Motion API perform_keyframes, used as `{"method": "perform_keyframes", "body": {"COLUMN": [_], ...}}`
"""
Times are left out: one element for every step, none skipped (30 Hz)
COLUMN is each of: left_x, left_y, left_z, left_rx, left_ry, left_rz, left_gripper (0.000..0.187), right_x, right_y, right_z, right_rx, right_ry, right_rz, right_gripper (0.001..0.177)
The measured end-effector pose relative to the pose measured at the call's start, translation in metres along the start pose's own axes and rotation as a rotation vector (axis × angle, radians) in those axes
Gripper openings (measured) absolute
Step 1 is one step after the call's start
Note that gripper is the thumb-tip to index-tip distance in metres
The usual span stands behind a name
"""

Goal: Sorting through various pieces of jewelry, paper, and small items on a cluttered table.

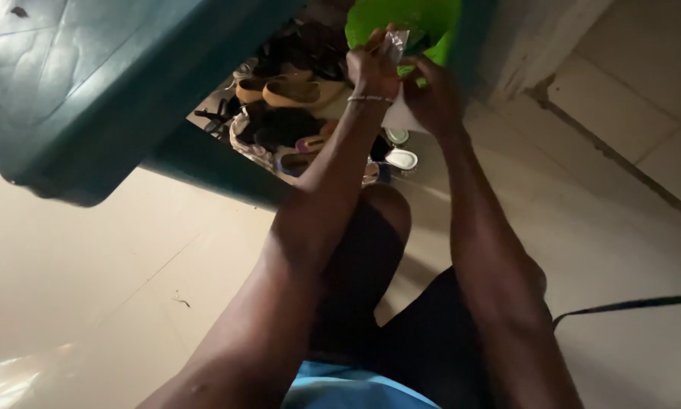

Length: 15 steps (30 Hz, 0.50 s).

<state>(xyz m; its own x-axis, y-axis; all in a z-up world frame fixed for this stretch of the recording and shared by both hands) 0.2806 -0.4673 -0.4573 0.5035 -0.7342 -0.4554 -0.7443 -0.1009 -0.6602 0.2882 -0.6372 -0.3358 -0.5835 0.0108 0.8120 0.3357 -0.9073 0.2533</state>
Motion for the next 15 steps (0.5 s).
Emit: {"method": "perform_keyframes", "body": {"left_x": [-0.004, -0.021, -0.029, -0.033, -0.041, -0.052, -0.063, -0.068, -0.072, -0.072, -0.074, -0.074, -0.075, -0.078, -0.08], "left_y": [-0.002, 0.001, -0.013, -0.034, -0.039, -0.043, -0.047, -0.046, -0.045, -0.043, -0.04, -0.036, -0.033, -0.036, -0.037], "left_z": [0.0, -0.011, -0.026, -0.047, -0.047, -0.046, -0.044, -0.042, -0.039, -0.037, -0.036, -0.036, -0.037, -0.036, -0.036], "left_rx": [-0.028, -0.026, -0.027, -0.026, -0.026, -0.029, -0.032, -0.04, -0.048, -0.058, -0.068, -0.077, -0.087, -0.086, -0.085], "left_ry": [-0.029, -0.033, -0.037, -0.048, -0.058, -0.072, -0.087, -0.093, -0.099, -0.099, -0.098, -0.099, -0.099, -0.103, -0.107], "left_rz": [0.039, 0.037, 0.052, 0.063, 0.074, 0.089, 0.103, 0.118, 0.133, 0.149, 0.165, 0.178, 0.19, 0.207, 0.223], "left_gripper": [0.049, 0.049, 0.048, 0.048, 0.047, 0.047, 0.046, 0.046, 0.046, 0.045, 0.045, 0.045, 0.044, 0.044, 0.044], "right_x": [-0.007, -0.022, -0.03, -0.037, -0.043, -0.052, -0.061, -0.061, -0.078, -0.095, -0.109, -0.106, -0.101, -0.108, -0.117], "right_y": [-0.009, -0.019, -0.018, -0.02, -0.023, -0.028, -0.033, -0.038, -0.05, -0.059, -0.066, -0.069, -0.072, -0.072, -0.071], "right_z": [0.005, 0.01, 0.017, 0.026, 0.037, 0.048, 0.059, 0.068, 0.077, 0.081, 0.083, 0.088, 0.09, 0.094, 0.097], "right_rx": [-0.018, -0.018, -0.141, -0.262, -0.259, -0.293, -0.326, -0.321, -0.237, -0.147, -0.142, -0.196, -0.246, -0.25, -0.248], "right_ry": [0.01, 0.013, 0.071, 0.134, 0.142, 0.131, 0.119, 0.117, -0.04, -0.198, -0.202, -0.031, 0.141, 0.145, 0.116], "right_rz": [0.034, 0.036, 0.068, 0.106, 0.114, -0.017, -0.148, -0.142, -0.168, -0.199, -0.2, -0.267, -0.33, -0.328, -0.27], "right_gripper": [0.029, 0.029, 0.024, 0.02, 0.02, 0.014, 0.015, 0.015, 0.02, 0.025, 0.025, 0.021, 0.019, 0.019, 0.02]}}
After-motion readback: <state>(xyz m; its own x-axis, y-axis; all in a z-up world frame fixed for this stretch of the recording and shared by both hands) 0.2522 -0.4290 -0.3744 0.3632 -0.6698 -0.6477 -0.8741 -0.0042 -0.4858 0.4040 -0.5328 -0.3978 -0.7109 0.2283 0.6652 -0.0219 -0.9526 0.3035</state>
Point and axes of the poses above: each hand's wrist, its own z-axis towards the middle knuckle, its own y-axis out of the back of the hand, x = y × z, the point moved 10 cm from there along z, towards the middle knuckle, and after that the axes turned 15 degrees about -x, right-handed, at the moved point
